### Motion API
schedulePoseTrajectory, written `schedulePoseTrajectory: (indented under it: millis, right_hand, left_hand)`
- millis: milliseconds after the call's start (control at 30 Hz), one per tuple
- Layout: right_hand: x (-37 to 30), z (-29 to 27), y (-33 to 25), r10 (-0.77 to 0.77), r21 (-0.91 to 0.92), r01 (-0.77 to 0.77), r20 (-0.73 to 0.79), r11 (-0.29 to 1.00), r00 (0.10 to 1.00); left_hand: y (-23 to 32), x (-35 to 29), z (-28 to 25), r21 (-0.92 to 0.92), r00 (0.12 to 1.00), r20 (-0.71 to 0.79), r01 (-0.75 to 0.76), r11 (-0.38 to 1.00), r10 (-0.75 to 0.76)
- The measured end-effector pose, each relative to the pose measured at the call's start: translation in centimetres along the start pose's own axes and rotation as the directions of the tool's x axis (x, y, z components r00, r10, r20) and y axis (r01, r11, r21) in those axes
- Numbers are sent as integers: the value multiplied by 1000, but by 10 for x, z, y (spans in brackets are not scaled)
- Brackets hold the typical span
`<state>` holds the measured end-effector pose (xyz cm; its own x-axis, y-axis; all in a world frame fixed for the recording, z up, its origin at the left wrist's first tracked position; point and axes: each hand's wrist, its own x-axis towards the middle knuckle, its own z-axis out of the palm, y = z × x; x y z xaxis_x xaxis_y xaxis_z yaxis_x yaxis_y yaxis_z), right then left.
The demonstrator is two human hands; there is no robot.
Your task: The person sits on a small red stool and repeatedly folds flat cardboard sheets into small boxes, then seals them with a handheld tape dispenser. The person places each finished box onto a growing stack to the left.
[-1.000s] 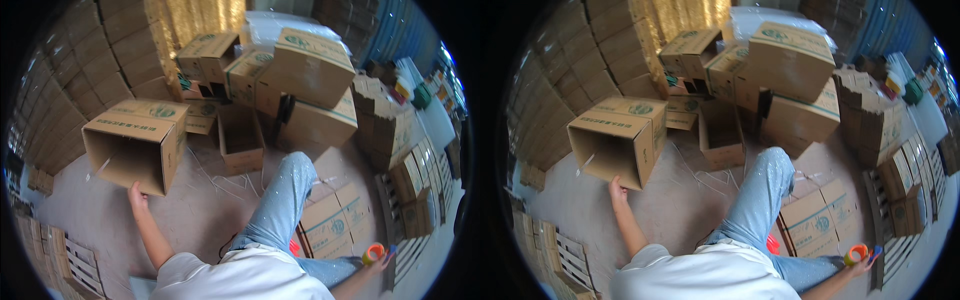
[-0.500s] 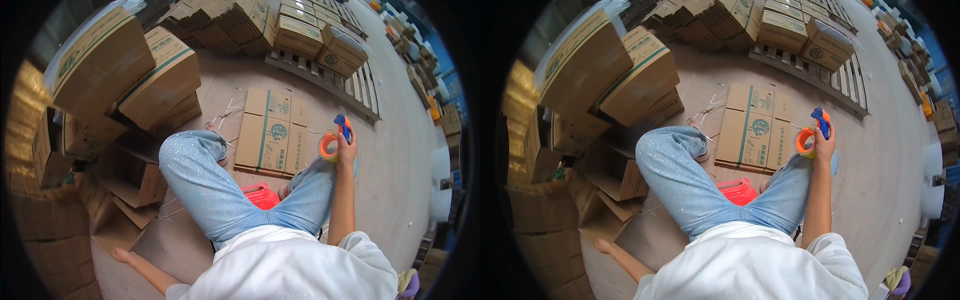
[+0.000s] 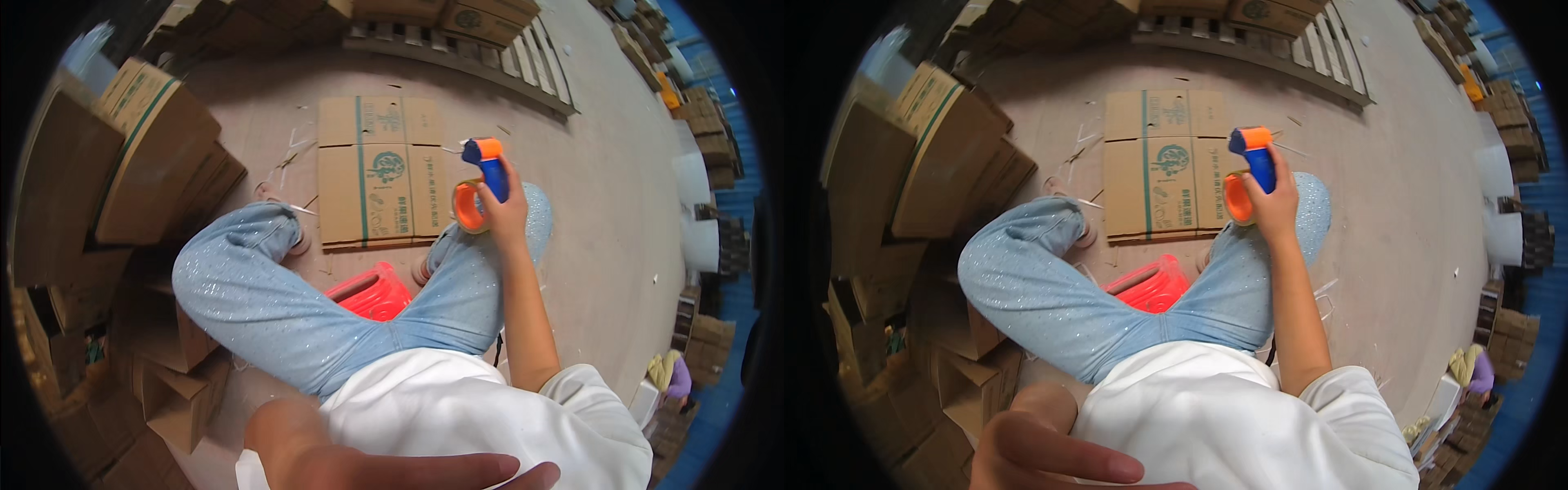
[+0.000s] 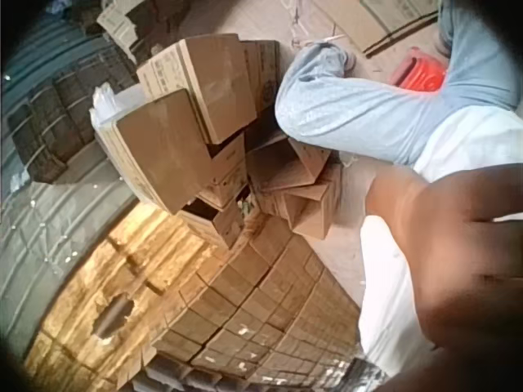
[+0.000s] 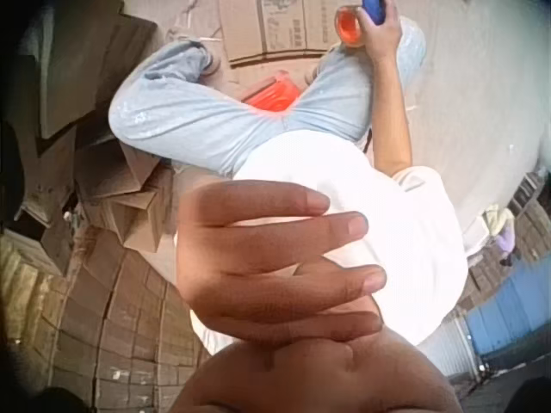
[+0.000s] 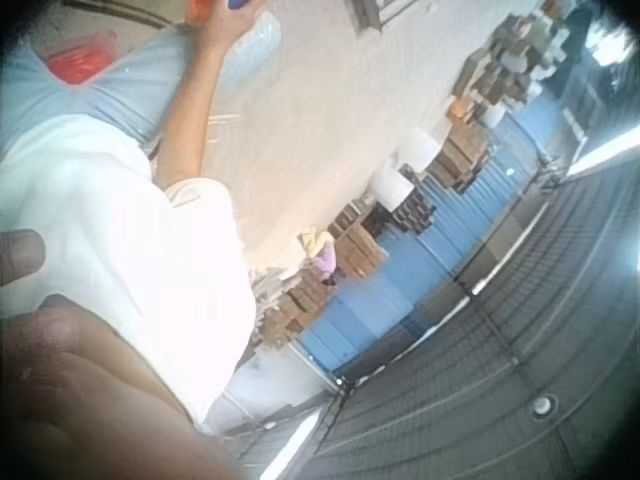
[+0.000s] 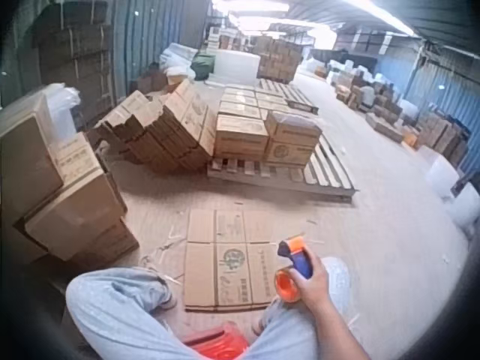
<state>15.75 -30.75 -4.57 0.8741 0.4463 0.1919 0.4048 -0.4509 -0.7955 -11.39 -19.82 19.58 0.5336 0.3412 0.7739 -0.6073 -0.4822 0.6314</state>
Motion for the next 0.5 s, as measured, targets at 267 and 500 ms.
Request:
schedulePoseTrajectory:
  millis: [267, 500]
  right_hand:
    - [1, 10, -10, -102, -140, 109, 57, 984, 993]
    - [1, 0, -9, -67, -212, 89, 107, 973, 992]
  left_hand:
    - [-46, 7, 71, -131, 965, -236, 85, 988, -114]
    - [-362, -111, 59, 34, 285, -178, 958, 283, -942]
